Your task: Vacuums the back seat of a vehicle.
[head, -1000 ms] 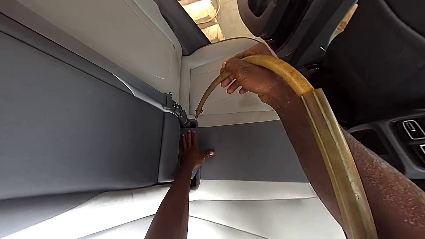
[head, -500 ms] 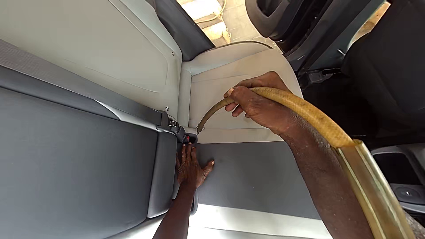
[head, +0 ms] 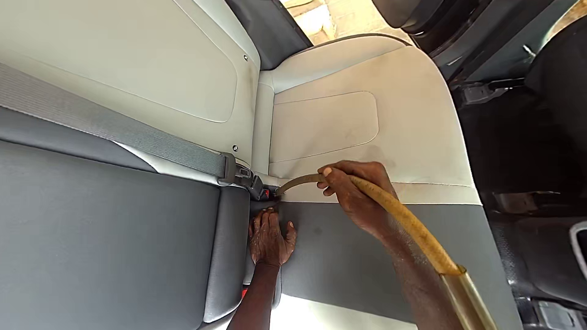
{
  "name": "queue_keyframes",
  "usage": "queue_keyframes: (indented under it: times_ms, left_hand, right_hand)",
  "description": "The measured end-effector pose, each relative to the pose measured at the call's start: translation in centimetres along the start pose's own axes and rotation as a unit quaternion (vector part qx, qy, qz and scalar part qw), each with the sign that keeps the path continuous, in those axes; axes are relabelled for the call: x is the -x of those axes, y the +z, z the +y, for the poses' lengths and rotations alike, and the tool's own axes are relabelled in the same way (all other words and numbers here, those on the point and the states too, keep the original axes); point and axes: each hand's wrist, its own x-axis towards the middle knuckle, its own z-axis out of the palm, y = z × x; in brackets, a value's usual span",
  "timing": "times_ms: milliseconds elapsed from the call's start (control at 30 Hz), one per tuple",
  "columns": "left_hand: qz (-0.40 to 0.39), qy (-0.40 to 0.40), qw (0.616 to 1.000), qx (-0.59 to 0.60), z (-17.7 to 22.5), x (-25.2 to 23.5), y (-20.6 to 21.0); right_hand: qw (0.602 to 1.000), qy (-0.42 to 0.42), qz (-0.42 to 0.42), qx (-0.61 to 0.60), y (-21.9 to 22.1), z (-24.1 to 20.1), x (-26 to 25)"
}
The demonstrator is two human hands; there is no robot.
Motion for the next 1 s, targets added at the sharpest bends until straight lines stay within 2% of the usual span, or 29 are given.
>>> queue_keyframes:
  times_ms: [100, 200, 400, 600, 733, 833, 1000]
  left_hand:
    - [0.001, 0.005, 1.0, 0.001, -0.1, 0.1, 0.0]
    - [-0.003, 0.003, 1.0, 0.001, -0.1, 0.1, 0.1]
    - [-0.015, -0.008, 1.0, -0.006, 0.2, -0.1, -0.2]
    - [-0.006, -0.011, 1.0, -0.013, 0.1, -0.1, 0.1]
    - [-0.002, -0.009, 1.0, -0.008, 0.2, -0.2, 0.1]
    - [-0.004, -0.01, 1.0, -0.007, 0.1, -0.3, -0.1]
    - [-0.015, -0.016, 1.0, -0.001, 0.3, -0.3, -0.4]
  right_hand:
    - [0.996, 0.023, 0.044, -0.072, 0.3, -0.6, 2.9]
    - [0.986, 0.009, 0.094, -0.14, -0.3, -0.3, 4.5]
    - [0.982, 0.01, 0.115, -0.148, -0.9, -0.1, 5.5]
    - [0.991, 0.03, 0.105, -0.076, -1.2, -1.2, 5.7]
    - [0.985, 0.004, 0.172, -0.002, -1.3, -1.1, 5.1]
    - [0.99, -0.013, 0.14, 0.012, 0.4, -1.0, 4.6]
    - [0.998, 0.008, 0.057, 0.003, 3.4, 0.3, 2.6]
